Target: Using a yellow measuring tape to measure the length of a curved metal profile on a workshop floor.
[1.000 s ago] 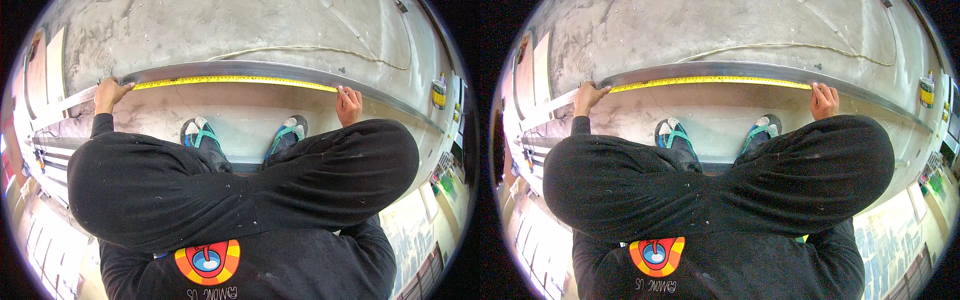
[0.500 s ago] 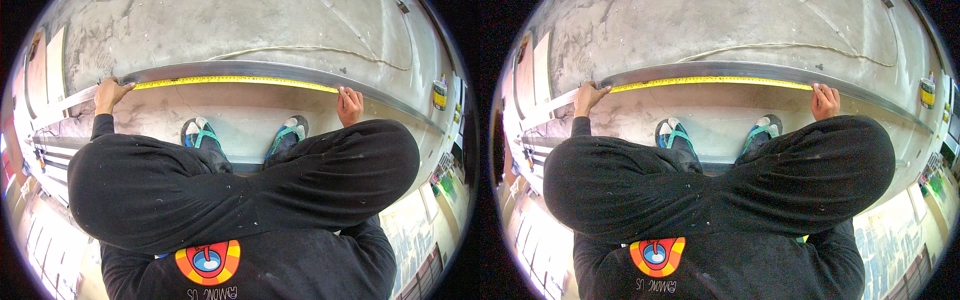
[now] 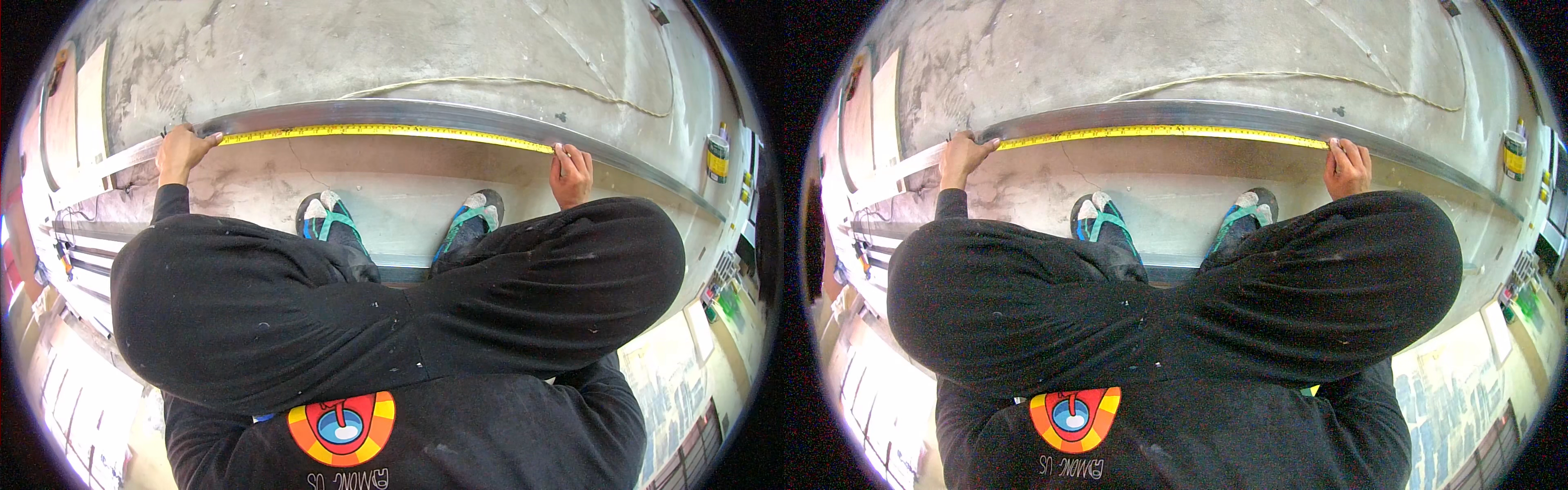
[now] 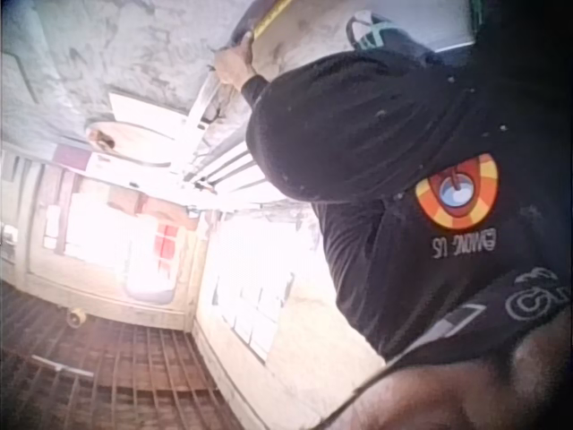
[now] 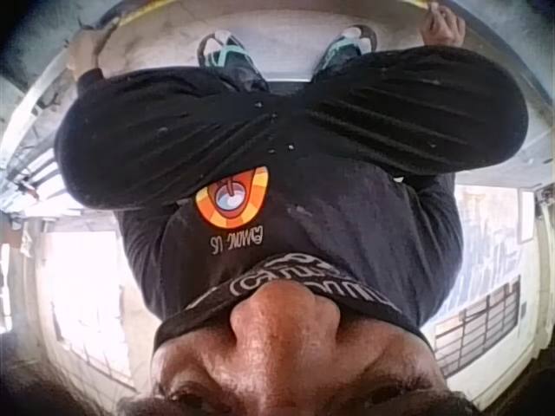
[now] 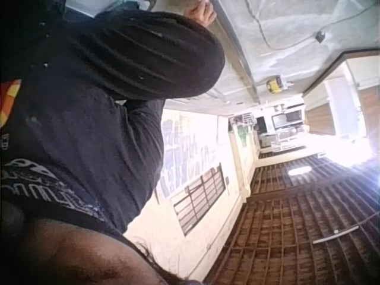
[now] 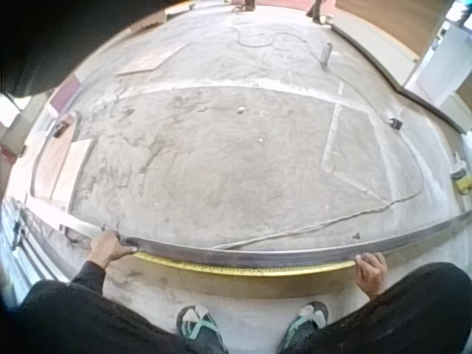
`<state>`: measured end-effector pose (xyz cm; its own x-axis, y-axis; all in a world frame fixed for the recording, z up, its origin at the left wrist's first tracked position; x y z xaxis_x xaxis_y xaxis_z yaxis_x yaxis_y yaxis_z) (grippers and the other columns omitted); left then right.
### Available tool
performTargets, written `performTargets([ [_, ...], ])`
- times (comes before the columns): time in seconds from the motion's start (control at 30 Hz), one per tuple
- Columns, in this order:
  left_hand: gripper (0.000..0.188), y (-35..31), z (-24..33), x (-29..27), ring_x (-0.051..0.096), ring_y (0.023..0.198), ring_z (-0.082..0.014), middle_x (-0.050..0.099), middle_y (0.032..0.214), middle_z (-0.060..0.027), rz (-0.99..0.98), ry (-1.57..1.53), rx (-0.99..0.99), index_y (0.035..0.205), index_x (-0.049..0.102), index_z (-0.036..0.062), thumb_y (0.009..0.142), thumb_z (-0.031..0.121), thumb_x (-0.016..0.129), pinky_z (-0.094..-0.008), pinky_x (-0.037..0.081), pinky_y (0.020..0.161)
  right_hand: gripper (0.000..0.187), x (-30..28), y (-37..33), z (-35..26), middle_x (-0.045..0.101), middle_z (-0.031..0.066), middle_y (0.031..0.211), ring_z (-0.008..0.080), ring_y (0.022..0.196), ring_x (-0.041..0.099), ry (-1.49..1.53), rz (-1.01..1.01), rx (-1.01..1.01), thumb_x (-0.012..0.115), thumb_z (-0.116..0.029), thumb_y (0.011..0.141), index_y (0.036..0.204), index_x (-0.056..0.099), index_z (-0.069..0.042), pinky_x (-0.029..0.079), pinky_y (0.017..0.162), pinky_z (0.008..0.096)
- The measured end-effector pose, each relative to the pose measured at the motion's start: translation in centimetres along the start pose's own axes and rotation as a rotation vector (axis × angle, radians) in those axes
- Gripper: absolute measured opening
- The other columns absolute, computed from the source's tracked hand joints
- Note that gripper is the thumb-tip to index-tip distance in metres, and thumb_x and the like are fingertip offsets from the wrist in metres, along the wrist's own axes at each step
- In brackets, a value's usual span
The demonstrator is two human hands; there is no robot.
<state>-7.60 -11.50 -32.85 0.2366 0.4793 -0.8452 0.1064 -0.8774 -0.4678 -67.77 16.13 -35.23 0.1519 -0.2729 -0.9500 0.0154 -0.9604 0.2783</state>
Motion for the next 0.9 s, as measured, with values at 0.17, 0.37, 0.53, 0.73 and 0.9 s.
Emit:
performTargets([
  [0.17,0.061,0.08,-0.12,0.21,0.066,0.087,-0.0347,0.067,0.089,-0.0221,0.034,-0.017,0.003,0.089,0.068,-0.0011,0.068,0.055,0.074,-0.0429,0.050,0.075,0.025,0.25,-0.42,0.09,0.063,0.0072,0.095,0.0255,0.083,0.058,-0.021,-0.007,0.020,0.068,-0.001,0.074,0.099,0.068,-0.005,0.048,0.074,0.0351],
  [0.37,0.059,0.25,-0.38,0.38,0.066,0.085,-0.0344,0.067,0.086,-0.0208,0.023,-0.012,0.010,0.086,0.066,-0.0001,0.067,0.055,0.074,-0.0433,0.050,0.073,0.025,0.33,-0.29,0.09,0.063,0.0077,0.096,0.0260,0.084,0.058,0.000,-0.002,0.023,0.068,-0.001,0.074,0.099,0.068,-0.005,0.048,0.074,0.0355],
  [0.53,0.059,0.05,-0.01,-0.18,0.065,0.090,-0.0331,0.068,0.093,-0.0194,0.003,-0.015,0.003,0.093,0.067,0.0013,0.068,0.054,0.075,-0.0429,0.050,0.076,0.024,0.33,-0.39,0.17,0.063,0.0076,0.096,0.0260,0.083,0.059,0.000,0.004,0.014,0.068,-0.002,0.074,0.098,0.068,-0.005,0.049,0.074,0.0359],
  [0.73,0.061,-0.31,0.04,-0.13,0.065,0.095,-0.0317,0.068,0.098,-0.0182,-0.063,-0.020,-0.038,0.101,0.067,0.0022,0.068,0.053,0.076,-0.0422,0.051,0.080,0.026,0.19,-0.41,0.03,0.063,0.0074,0.096,0.0259,0.084,0.059,0.024,0.001,0.012,0.068,0.000,0.073,0.099,0.067,-0.005,0.049,0.074,0.0355],
  [0.9,0.060,-0.51,0.07,0.08,0.066,0.092,-0.0317,0.069,0.095,-0.0179,0.004,-0.031,-0.023,0.098,0.067,0.0020,0.067,0.053,0.076,-0.0419,0.051,0.078,0.027,0.34,-0.51,0.13,0.063,0.0074,0.097,0.0261,0.084,0.059,0.039,0.004,0.015,0.068,0.000,0.073,0.100,0.067,-0.004,0.049,0.075,0.0356],
])
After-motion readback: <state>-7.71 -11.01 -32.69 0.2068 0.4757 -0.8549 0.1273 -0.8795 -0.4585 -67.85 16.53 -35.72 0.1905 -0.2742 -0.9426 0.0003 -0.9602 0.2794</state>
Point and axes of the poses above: each hand's wrist, its own y-axis towards the middle knuckle, its own x-axis out of the palm, z = x × y, the point moved 5 cm from there along y, towards the middle knuckle
